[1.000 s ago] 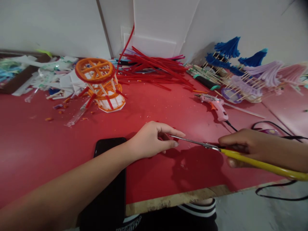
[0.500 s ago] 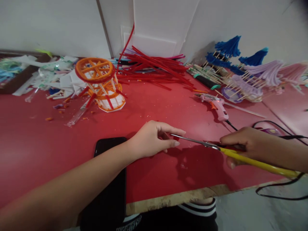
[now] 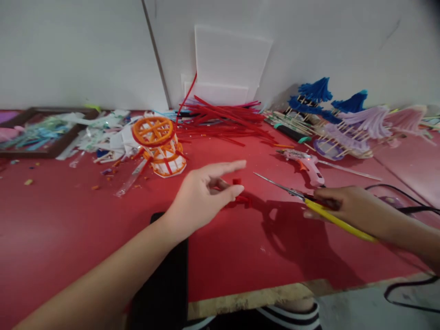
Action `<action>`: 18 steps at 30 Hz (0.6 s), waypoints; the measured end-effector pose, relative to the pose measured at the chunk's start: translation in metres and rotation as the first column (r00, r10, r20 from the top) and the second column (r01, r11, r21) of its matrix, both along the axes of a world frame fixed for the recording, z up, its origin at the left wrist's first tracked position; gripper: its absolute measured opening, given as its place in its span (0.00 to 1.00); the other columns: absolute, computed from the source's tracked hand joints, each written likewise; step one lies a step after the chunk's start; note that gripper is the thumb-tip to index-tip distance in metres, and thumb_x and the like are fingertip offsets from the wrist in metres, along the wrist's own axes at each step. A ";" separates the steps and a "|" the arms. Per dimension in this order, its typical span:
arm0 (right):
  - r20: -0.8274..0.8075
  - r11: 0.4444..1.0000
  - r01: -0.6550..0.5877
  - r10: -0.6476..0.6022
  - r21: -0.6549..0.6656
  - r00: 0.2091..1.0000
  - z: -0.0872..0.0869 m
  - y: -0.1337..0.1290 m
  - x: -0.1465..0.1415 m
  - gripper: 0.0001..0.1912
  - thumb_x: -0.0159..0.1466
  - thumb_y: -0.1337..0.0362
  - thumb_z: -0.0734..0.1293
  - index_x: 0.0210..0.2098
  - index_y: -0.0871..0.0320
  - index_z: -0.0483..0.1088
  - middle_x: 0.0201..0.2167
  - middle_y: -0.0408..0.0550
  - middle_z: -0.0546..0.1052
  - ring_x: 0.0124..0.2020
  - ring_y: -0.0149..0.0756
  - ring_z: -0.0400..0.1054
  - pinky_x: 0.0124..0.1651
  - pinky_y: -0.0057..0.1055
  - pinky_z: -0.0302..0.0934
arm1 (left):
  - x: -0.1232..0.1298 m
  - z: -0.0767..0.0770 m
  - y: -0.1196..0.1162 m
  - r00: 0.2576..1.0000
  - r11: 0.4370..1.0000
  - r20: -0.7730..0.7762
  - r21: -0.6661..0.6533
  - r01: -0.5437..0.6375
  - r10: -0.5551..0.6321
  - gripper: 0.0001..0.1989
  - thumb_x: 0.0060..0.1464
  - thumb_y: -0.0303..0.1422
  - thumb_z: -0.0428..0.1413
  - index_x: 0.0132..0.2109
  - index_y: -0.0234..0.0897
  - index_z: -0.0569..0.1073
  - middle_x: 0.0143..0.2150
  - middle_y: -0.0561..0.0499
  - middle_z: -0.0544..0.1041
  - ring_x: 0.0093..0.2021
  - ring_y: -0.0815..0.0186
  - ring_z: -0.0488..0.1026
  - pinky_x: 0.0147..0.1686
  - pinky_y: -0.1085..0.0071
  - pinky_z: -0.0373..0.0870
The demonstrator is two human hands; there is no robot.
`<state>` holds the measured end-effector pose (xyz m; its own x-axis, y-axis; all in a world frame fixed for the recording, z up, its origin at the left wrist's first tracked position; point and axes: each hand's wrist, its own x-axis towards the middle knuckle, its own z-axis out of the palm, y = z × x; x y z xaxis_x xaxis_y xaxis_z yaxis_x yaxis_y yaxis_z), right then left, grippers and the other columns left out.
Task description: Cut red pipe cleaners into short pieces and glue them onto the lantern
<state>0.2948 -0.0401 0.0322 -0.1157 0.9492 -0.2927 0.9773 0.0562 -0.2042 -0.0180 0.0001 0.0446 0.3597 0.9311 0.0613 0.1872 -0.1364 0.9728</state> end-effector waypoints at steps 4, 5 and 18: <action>0.108 0.990 0.025 -0.040 0.135 0.993 -0.013 0.008 -0.007 0.33 0.59 0.30 0.51 0.23 0.52 0.62 0.20 0.49 0.71 0.23 0.41 0.64 0.29 0.34 0.50 | -0.047 0.044 -0.003 0.907 0.857 0.056 0.308 -0.413 0.417 0.23 0.46 0.26 0.66 0.52 0.44 0.79 0.42 0.53 0.84 0.26 0.76 0.73 0.30 0.79 0.75; 0.131 0.988 0.027 -0.048 0.153 0.990 -0.015 0.010 -0.009 0.32 0.58 0.30 0.50 0.22 0.52 0.60 0.19 0.49 0.70 0.22 0.42 0.64 0.29 0.34 0.50 | -0.063 0.051 0.000 0.837 0.770 0.109 0.345 -0.537 0.536 0.25 0.43 0.24 0.67 0.51 0.44 0.80 0.46 0.54 0.83 0.28 0.76 0.74 0.32 0.78 0.76; 0.231 0.993 0.070 -0.090 0.093 0.969 -0.023 0.010 -0.022 0.28 0.60 0.35 0.53 0.21 0.51 0.59 0.25 0.55 0.76 0.30 0.53 0.74 0.29 0.36 0.55 | -0.174 0.029 0.053 0.624 0.700 -0.348 0.156 -0.697 0.699 0.16 0.40 0.29 0.68 0.40 0.38 0.78 0.38 0.52 0.84 0.41 0.65 0.77 0.40 0.70 0.74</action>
